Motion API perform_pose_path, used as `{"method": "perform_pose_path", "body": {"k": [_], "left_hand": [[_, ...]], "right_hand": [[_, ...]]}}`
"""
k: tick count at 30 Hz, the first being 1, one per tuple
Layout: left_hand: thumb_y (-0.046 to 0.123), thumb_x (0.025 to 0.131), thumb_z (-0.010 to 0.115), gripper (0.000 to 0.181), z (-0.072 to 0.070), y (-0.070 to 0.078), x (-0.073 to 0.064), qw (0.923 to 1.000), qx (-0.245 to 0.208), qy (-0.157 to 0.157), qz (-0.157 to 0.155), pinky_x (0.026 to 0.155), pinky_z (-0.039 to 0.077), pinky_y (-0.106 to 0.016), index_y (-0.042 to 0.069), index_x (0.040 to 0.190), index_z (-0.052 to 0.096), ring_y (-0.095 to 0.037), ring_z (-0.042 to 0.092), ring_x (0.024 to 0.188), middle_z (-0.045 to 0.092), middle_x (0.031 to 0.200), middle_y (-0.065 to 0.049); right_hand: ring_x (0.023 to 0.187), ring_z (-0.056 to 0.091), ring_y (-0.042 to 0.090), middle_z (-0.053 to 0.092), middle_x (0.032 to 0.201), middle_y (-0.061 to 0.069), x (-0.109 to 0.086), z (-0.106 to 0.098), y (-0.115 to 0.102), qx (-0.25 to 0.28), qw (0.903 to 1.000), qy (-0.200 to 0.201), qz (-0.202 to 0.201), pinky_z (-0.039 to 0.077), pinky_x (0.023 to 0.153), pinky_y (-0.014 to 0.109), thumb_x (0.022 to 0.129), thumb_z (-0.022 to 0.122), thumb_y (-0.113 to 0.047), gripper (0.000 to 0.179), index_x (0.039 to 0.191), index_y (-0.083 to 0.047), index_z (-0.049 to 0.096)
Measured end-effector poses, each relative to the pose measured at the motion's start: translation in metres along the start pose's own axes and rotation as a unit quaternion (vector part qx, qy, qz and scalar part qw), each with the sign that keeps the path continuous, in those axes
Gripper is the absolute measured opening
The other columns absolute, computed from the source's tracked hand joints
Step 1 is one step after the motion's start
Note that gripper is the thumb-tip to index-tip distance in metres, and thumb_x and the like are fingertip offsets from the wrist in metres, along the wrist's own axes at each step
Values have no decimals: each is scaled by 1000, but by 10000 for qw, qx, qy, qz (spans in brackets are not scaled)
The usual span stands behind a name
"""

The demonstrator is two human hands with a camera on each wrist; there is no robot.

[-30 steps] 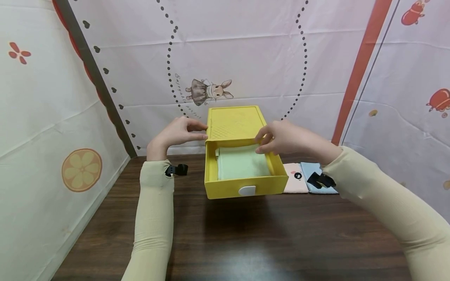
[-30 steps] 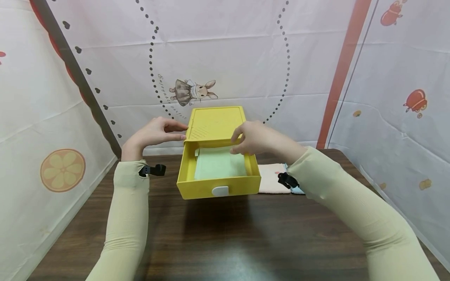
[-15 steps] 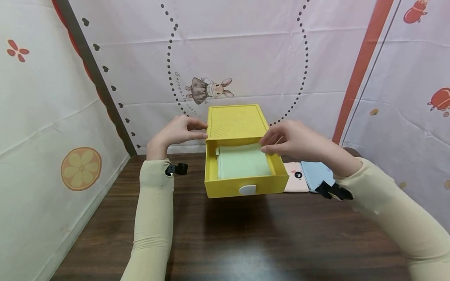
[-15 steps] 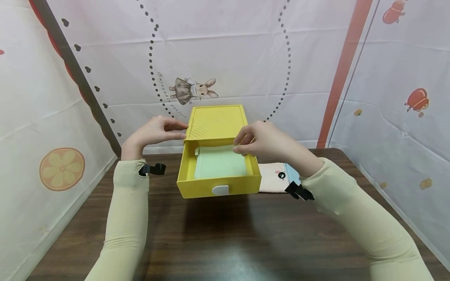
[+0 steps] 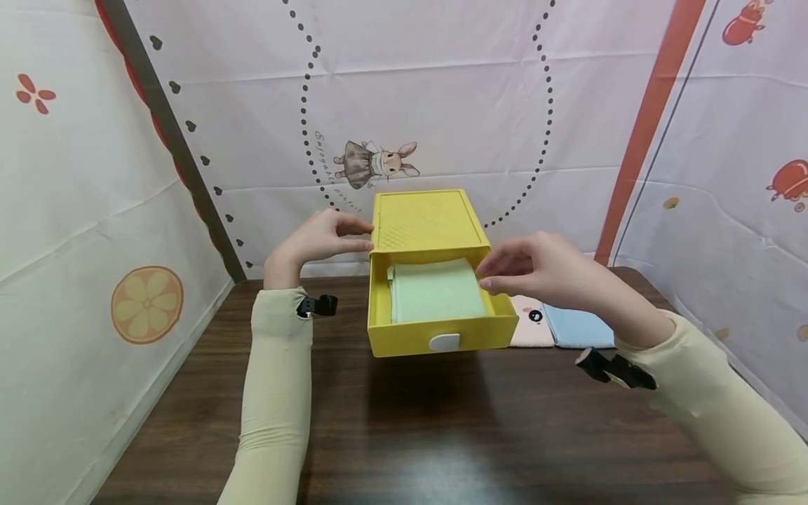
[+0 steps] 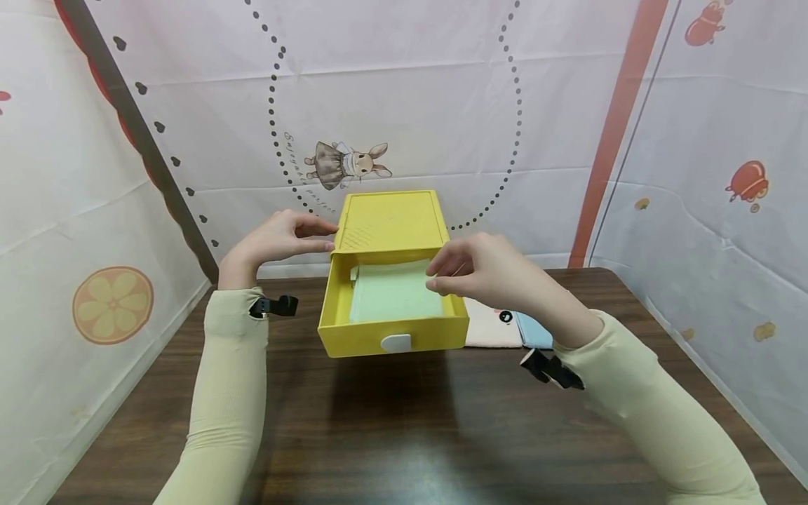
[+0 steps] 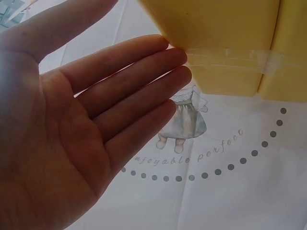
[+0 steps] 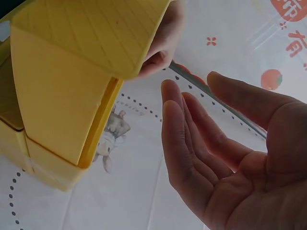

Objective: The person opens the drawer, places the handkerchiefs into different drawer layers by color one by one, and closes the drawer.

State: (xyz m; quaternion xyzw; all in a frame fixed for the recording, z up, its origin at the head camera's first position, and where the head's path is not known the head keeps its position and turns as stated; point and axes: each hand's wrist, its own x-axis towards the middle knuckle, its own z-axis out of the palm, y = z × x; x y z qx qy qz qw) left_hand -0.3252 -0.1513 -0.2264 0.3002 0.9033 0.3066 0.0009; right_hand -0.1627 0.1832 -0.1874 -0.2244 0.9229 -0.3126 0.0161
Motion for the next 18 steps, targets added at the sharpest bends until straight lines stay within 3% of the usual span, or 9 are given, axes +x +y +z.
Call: {"method": "perform_pose_path", "body": {"k": [18], "left_hand": [[43, 81, 73, 50, 0, 1, 0, 10000, 58, 2, 9, 92, 49, -42, 14, 121, 65, -21, 62, 107, 66, 119, -6]], "right_hand": [[80, 67, 8, 72, 90, -7, -25, 18, 8, 149, 9997, 5, -181, 53, 67, 24, 83, 73, -30, 21, 99, -16, 70]]}}
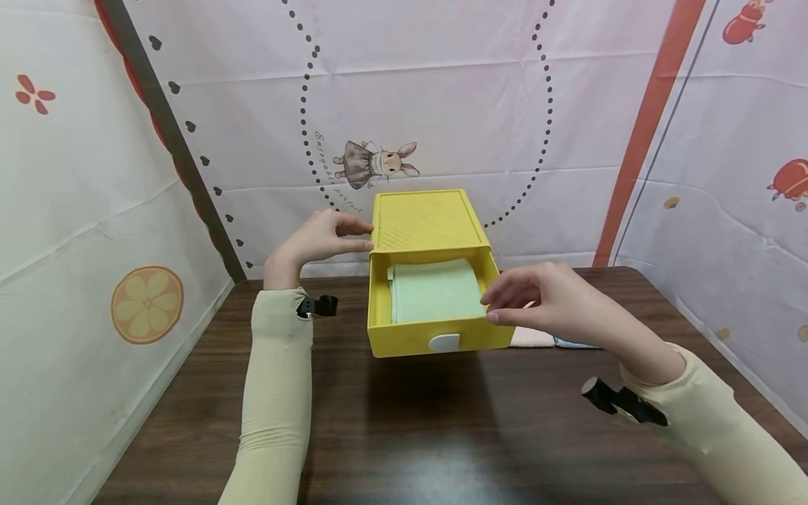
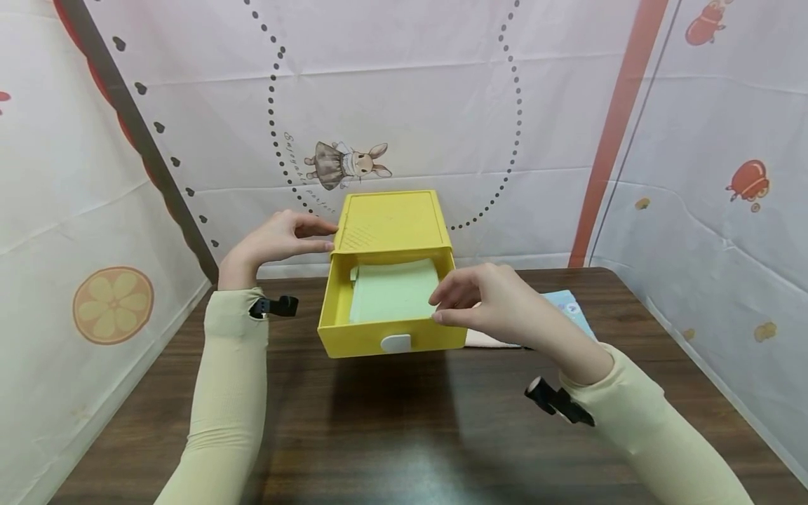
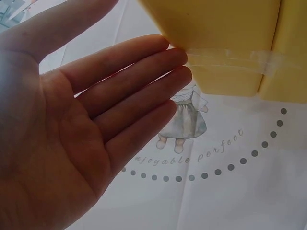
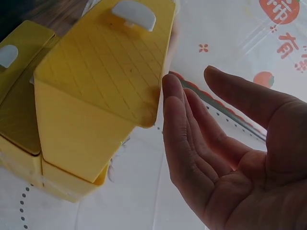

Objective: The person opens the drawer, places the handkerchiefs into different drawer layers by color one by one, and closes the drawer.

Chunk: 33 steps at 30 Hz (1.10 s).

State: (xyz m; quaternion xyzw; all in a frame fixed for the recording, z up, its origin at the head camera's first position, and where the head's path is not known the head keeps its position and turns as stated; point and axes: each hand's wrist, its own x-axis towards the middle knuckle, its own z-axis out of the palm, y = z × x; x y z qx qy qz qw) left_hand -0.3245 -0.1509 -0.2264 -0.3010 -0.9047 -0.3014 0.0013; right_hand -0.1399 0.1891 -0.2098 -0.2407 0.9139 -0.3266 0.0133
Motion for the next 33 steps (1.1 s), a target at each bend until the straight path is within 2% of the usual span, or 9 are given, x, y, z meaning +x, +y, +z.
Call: {"method": "perform_pose_path", "body": {"k": [8, 13, 25, 33], "left_hand": [[43, 81, 73, 50, 0, -1, 1, 10000, -19, 13, 22, 94, 49, -43, 14, 121, 65, -22, 62, 108, 66, 120, -6], [44, 80, 73, 52, 0, -1, 1, 10000, -28, -15, -7, 94, 49, -43, 15, 122, 65, -22, 61, 109, 66, 121, -6], [45, 80, 73, 53, 0, -1, 0, 9999, -84, -33, -66, 93, 49, -43, 14, 122, 64, -22, 61, 108, 66, 121, -6], [44, 81, 73, 51, -1, 0, 1, 10000, -86, -16, -23, 92, 50, -42, 15, 121, 65, -21, 62, 107, 66, 120, -6]], "right_hand": [[80, 69, 12, 72, 87, -6, -9, 11, 6, 182, 9998, -86, 84, 54, 67, 25, 83, 73, -27, 20, 100, -18, 69], [77, 67, 6, 72, 87, -8, -15, 19, 11, 254, 9996, -81, -92, 56, 71, 25, 83, 73, -29, 23, 101, -15, 69], [78, 65, 0, 71, 84, -12, -16, 41, 12, 70, 9993, -105, -342, 55, 69, 23, 85, 72, -29, 21, 100, -15, 70], [77, 64, 1, 70, 85, -11, -14, 57, 14, 55, 9999, -101, -75, 52, 65, 22, 86, 70, -31, 20, 99, -16, 71]]}}
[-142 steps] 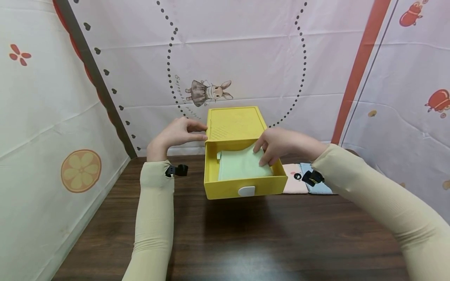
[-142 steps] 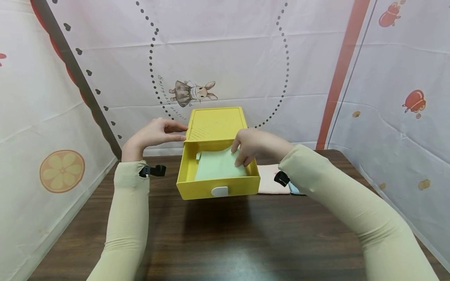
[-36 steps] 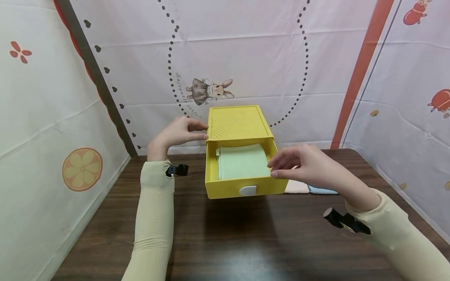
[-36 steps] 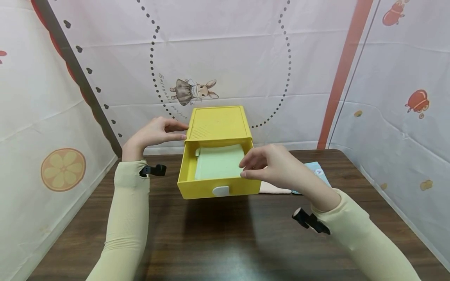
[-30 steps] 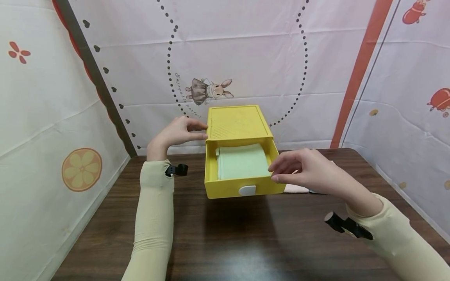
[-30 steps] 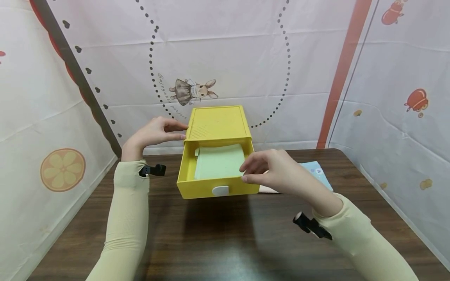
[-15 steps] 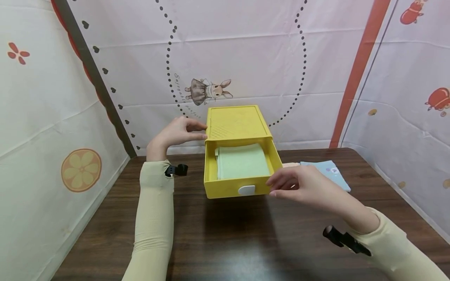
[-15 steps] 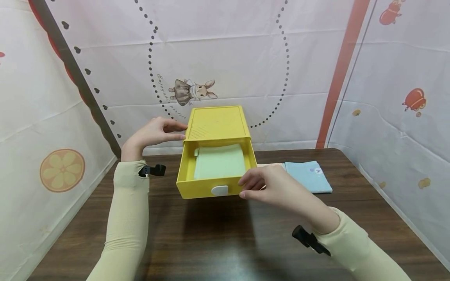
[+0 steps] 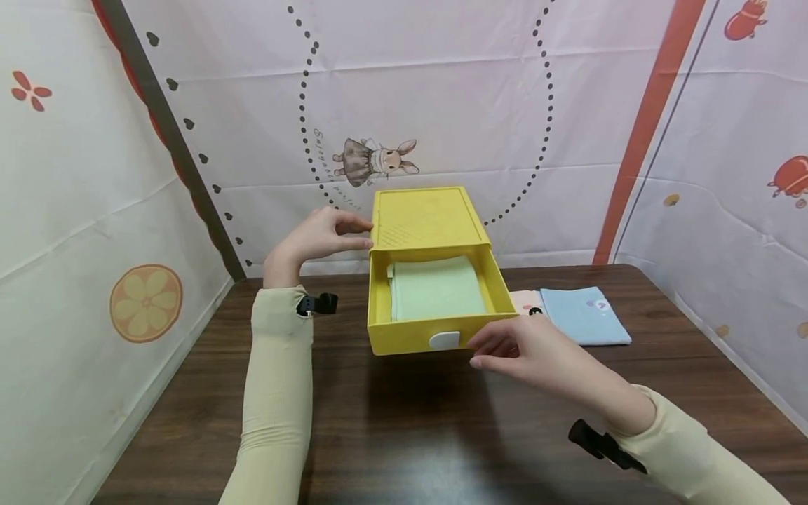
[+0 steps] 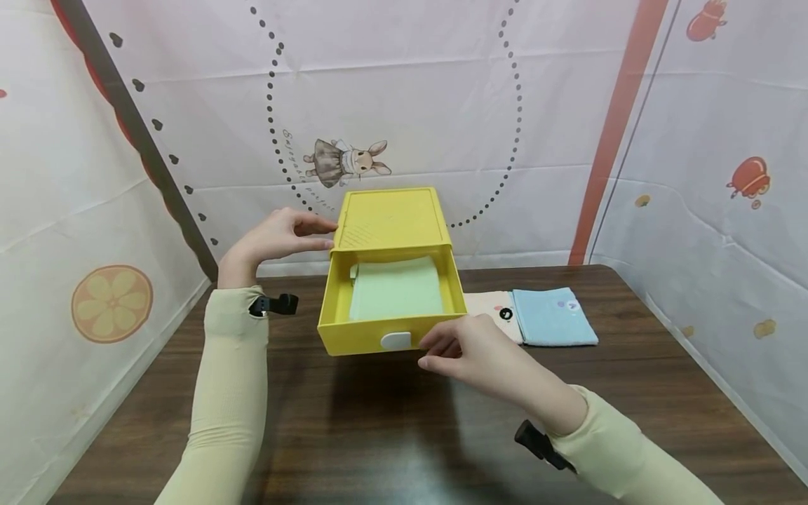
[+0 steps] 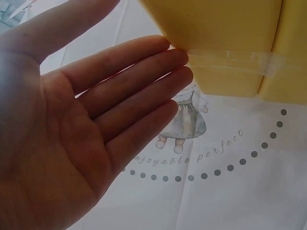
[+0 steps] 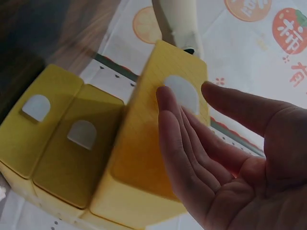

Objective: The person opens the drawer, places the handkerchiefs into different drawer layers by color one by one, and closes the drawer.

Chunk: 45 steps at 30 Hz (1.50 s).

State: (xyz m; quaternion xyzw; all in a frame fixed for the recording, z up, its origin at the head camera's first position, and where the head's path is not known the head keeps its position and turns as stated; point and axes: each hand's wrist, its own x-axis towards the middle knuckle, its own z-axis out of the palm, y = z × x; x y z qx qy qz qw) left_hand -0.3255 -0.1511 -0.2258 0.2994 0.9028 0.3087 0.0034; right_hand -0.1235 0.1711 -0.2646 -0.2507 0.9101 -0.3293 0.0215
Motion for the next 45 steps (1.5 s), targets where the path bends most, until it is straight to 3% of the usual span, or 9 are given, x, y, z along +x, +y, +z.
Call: {"method": "perform_pose_path", "body": {"k": [10, 18, 26, 35, 45], "left_hand": [[43, 81, 73, 51, -2, 2, 1, 10000, 15, -4, -16, 93, 49, -42, 14, 122, 65, -21, 62, 109, 66, 120, -6], [45, 80, 73, 53, -1, 0, 0, 10000, -20, -16, -8, 94, 49, -42, 14, 122, 64, -22, 62, 109, 66, 121, -6], [44, 80, 73, 51, -1, 1, 1, 10000, 27, -4, 5, 93, 49, -42, 15, 121, 65, -20, 62, 108, 66, 120, -5], [42, 81, 73, 50, -1, 1, 0, 10000, 5, -23, -42, 93, 49, -42, 15, 121, 65, -20, 62, 108, 66, 120, -5], [44, 81, 72, 50, 0, 0, 0, 10000, 6, -35, -66, 93, 49, -42, 16, 122, 65, -20, 61, 110, 65, 121, -4]], "right_hand": [[74, 64, 1, 69, 82, -9, 7, 22, 6, -148, 9984, 545, -50, 53, 65, 20, 84, 72, -21, 9, 91, -15, 72], [67, 61, -2, 68, 74, -11, 9, 36, 11, 48, 9963, 861, -45, 53, 62, 20, 85, 72, -23, 8, 88, -16, 71], [62, 60, -2, 66, 69, -9, 12, 50, 14, 158, 9872, 1581, -129, 52, 57, 20, 84, 72, -17, 4, 81, -15, 70], [61, 59, -5, 65, 67, -14, 17, 53, 14, -70, 9759, 2140, -425, 52, 57, 18, 84, 73, -18, 7, 78, -18, 69], [62, 61, -3, 68, 69, -11, 27, 52, 16, 96, 9757, 2170, -300, 53, 59, 19, 84, 72, -19, 5, 80, -18, 70]]}}
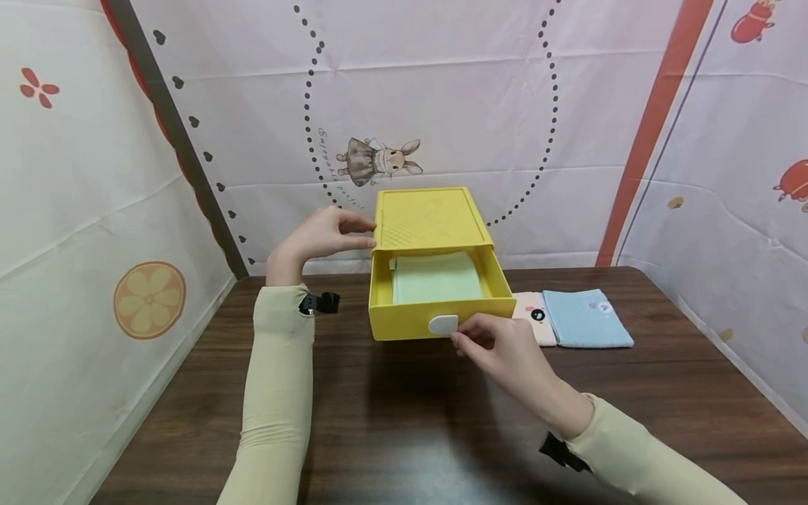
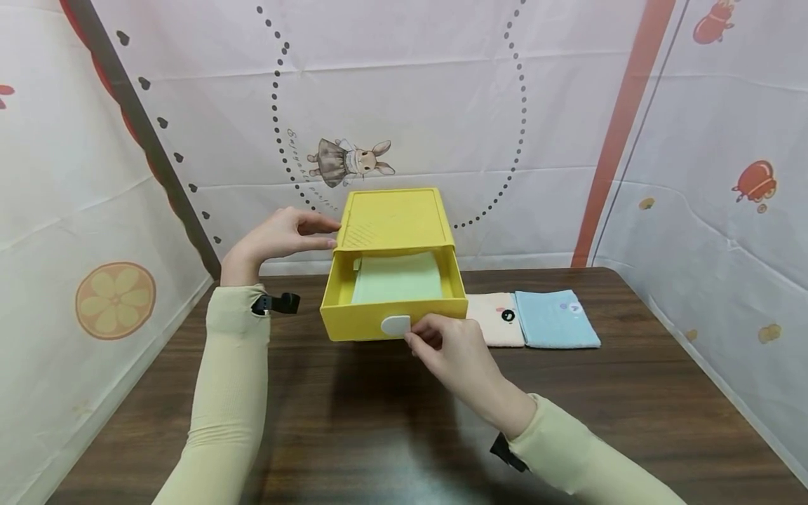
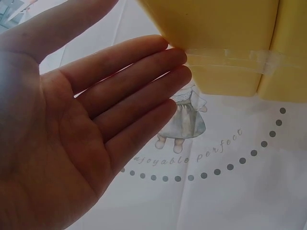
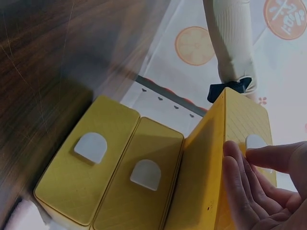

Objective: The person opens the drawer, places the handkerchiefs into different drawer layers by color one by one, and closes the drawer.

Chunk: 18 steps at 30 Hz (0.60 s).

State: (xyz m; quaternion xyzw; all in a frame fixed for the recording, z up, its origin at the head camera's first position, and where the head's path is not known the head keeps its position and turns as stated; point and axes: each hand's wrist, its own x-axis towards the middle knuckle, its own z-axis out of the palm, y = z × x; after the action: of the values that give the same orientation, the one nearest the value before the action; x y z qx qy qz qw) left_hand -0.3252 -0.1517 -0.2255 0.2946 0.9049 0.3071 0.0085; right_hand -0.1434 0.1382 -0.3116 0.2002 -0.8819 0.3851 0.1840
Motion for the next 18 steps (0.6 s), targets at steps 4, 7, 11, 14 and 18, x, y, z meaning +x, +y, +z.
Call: {"method": "perform_pose_path", "body": {"k": [4, 7, 11, 14, 18], "left_hand": [[45, 81, 72, 51, 0, 0, 0, 10000, 73, 29, 17, 94, 49, -42, 16, 122, 65, -21, 61, 110, 66, 121, -4], [46, 81, 72, 50, 0, 0, 1, 9999, 98, 30, 9, 94, 48, -43, 17, 121, 65, -21, 61, 110, 66, 121, -3], [46, 81, 72, 49, 0, -1, 2, 10000, 75, 42, 15, 94, 49, -42, 18, 120, 66, -20, 61, 109, 66, 120, -2], [45, 81, 72, 48, 1, -2, 2, 9999, 82, 56, 30, 94, 49, -41, 18, 120, 66, -19, 62, 109, 66, 120, -2], [43, 82, 72, 47, 1, -1, 2, 10000, 50, 47, 20, 93, 49, -41, 17, 120, 66, -19, 62, 109, 67, 119, -2]], "right_hand": [[62, 62, -3, 69, 70, -8, 6, 2, 2, -12, 10000, 55, -29, 53, 59, 20, 85, 72, -18, 5, 81, -15, 70], [62, 63, -2, 70, 70, -8, 11, 3, 4, -20, 9999, 102, -31, 53, 59, 20, 85, 72, -20, 6, 82, -14, 71], [62, 63, -1, 69, 70, -10, 17, 5, 8, -52, 9998, 187, -13, 53, 59, 20, 85, 72, -21, 6, 81, -16, 71], [63, 63, 0, 69, 70, -10, 22, 7, 10, -57, 9997, 256, -26, 53, 59, 20, 85, 72, -20, 5, 81, -17, 71], [63, 65, 2, 71, 72, -7, 27, 9, 13, 64, 9995, 300, -18, 52, 59, 20, 85, 72, -18, 4, 82, -15, 72]]}}
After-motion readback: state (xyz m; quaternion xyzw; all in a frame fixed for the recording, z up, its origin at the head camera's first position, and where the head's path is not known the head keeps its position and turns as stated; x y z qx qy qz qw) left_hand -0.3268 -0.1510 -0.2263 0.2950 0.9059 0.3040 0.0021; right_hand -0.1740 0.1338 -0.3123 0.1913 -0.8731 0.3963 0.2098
